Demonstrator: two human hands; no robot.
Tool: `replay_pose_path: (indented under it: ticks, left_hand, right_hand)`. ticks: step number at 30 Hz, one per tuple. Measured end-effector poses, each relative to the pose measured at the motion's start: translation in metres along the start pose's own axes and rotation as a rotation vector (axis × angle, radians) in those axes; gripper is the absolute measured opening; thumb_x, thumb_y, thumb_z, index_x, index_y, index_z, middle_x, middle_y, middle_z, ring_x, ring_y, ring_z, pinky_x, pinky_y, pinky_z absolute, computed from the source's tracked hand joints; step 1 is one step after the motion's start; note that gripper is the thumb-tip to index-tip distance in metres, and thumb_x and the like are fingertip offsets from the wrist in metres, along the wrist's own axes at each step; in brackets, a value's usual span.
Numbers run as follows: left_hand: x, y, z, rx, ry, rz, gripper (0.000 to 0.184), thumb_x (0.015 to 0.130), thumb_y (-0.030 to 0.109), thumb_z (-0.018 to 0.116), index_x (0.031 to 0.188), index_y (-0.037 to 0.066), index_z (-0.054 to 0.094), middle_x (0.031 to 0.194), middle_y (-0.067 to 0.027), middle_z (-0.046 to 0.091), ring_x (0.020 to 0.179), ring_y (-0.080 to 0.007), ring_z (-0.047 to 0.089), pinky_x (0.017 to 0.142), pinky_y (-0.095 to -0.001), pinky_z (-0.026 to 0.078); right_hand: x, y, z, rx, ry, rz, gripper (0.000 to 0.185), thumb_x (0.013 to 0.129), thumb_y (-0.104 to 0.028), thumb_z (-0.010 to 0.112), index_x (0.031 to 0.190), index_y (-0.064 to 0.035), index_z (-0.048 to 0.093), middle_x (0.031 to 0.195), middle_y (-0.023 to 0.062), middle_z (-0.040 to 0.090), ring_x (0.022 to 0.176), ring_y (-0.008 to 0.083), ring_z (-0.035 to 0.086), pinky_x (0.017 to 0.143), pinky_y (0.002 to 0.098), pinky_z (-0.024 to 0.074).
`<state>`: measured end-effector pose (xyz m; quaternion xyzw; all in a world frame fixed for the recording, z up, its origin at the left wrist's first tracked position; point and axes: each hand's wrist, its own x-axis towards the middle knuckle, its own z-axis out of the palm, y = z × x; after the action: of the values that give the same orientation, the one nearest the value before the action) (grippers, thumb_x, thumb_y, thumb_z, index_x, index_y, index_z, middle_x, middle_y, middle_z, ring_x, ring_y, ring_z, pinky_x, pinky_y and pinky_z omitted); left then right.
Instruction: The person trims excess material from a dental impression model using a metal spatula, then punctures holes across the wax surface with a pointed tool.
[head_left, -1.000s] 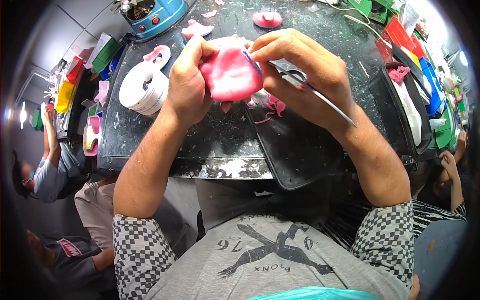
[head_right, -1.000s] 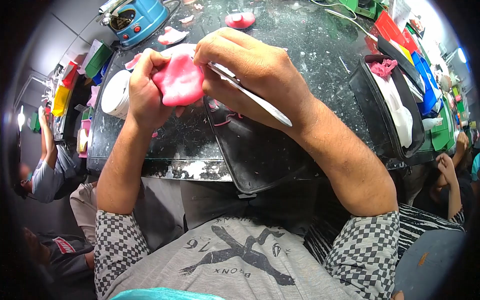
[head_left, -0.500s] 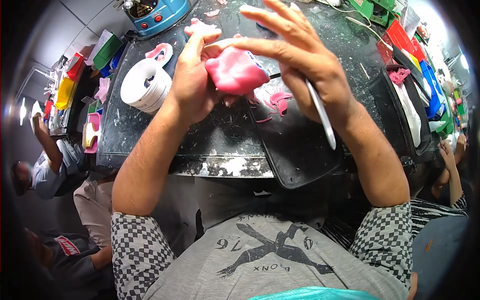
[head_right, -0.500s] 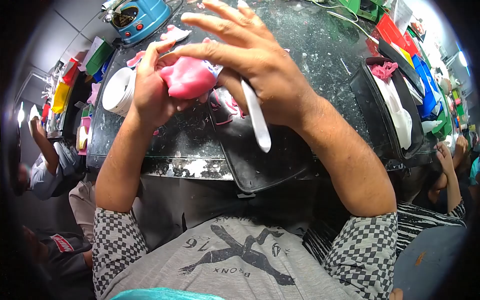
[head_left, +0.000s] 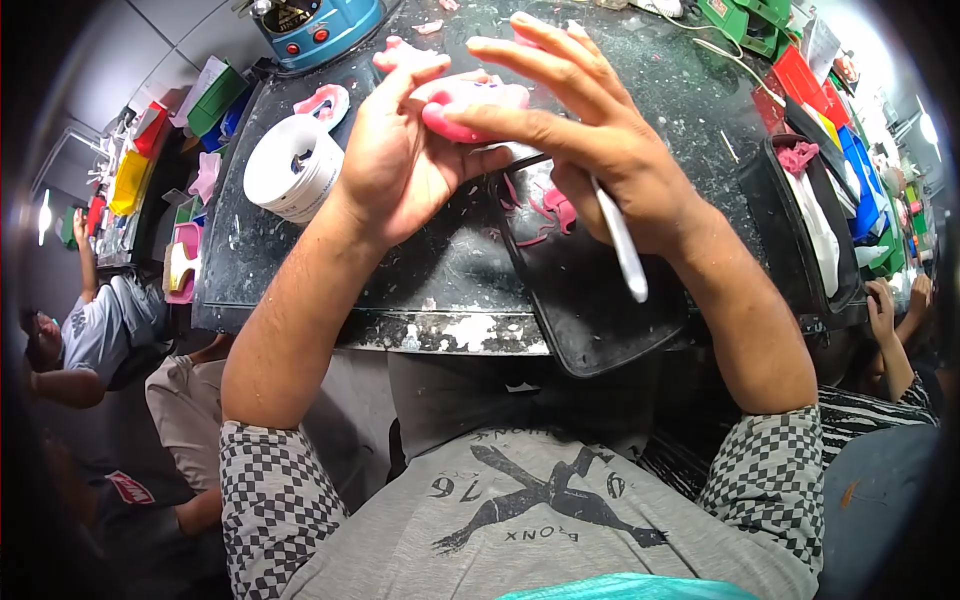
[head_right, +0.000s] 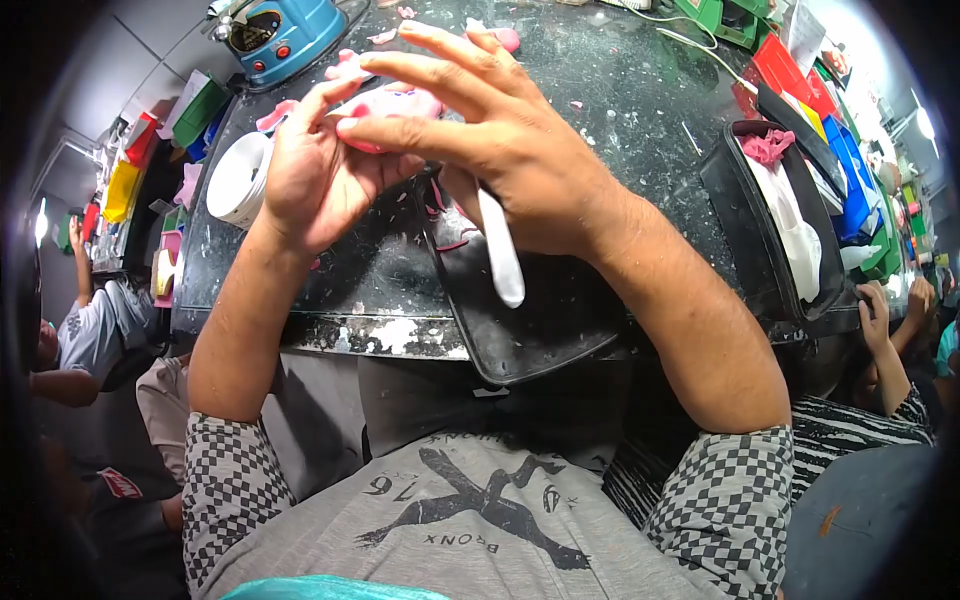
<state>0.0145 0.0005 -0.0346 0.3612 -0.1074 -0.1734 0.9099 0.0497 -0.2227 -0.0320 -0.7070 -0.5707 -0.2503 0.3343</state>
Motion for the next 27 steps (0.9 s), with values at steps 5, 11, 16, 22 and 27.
replay_pose_path:
  ticks: [5, 11, 16, 22, 27]
  left_hand:
    - [0.001, -0.005, 0.001, -0.021, 0.074, 0.021, 0.051, 0.107, 0.037, 0.039, 0.128, -0.007, 0.053, 0.118, -0.0246, 0.067, 0.108, -0.0367, 0.068, 0.100, -0.0492, 0.054]
    - [0.004, -0.003, 0.004, 0.005, 0.210, 0.064, 0.052, 0.104, 0.041, 0.044, 0.122, -0.006, 0.056, 0.118, -0.0229, 0.067, 0.110, -0.0360, 0.065, 0.102, -0.0509, 0.052]
    - [0.003, 0.000, 0.002, -0.108, 0.049, 0.018, 0.056, 0.103, 0.040, 0.043, 0.124, -0.010, 0.057, 0.118, -0.0236, 0.068, 0.111, -0.0348, 0.064, 0.102, -0.0467, 0.051]
    - [0.011, 0.001, -0.005, 0.033, 0.134, 0.084, 0.054, 0.101, 0.036, 0.043, 0.124, -0.010, 0.056, 0.121, -0.0248, 0.066, 0.113, -0.0361, 0.064, 0.105, -0.0487, 0.050]
    - [0.018, -0.006, -0.005, 0.033, 0.159, 0.172, 0.047, 0.101, 0.027, 0.044, 0.132, -0.008, 0.044, 0.135, -0.0289, 0.055, 0.123, -0.0425, 0.060, 0.111, -0.0605, 0.046]
  right_hand:
    - [-0.002, 0.022, -0.016, 0.026, -0.117, -0.173, 0.023, 0.091, -0.009, 0.065, 0.109, -0.0172, 0.077, 0.145, 0.0120, 0.059, 0.149, 0.0358, 0.040, 0.123, 0.0626, 0.0153]
    - [-0.003, 0.023, -0.026, -0.019, -0.042, 0.047, 0.026, 0.087, -0.003, 0.064, 0.108, -0.0155, 0.073, 0.129, 0.0085, 0.067, 0.140, 0.0289, 0.052, 0.125, 0.0567, 0.0160]
    - [0.001, 0.015, -0.016, -0.191, -0.330, -0.047, 0.072, 0.091, -0.012, 0.063, 0.151, -0.0497, 0.047, 0.169, 0.0019, 0.029, 0.157, 0.0275, 0.020, 0.129, 0.0555, 0.0015]
    - [0.005, 0.034, -0.051, -0.280, 0.220, -0.060, 0.013, 0.089, -0.004, 0.066, 0.089, -0.0093, 0.078, 0.112, 0.0099, 0.075, 0.125, 0.0296, 0.064, 0.123, 0.0532, 0.0254]
    - [-0.018, 0.079, -0.058, -0.006, 0.160, 0.482, 0.028, 0.098, -0.009, 0.045, 0.102, -0.0073, 0.073, 0.078, 0.0034, 0.066, 0.075, 0.0121, 0.063, 0.095, 0.0355, 0.0498]
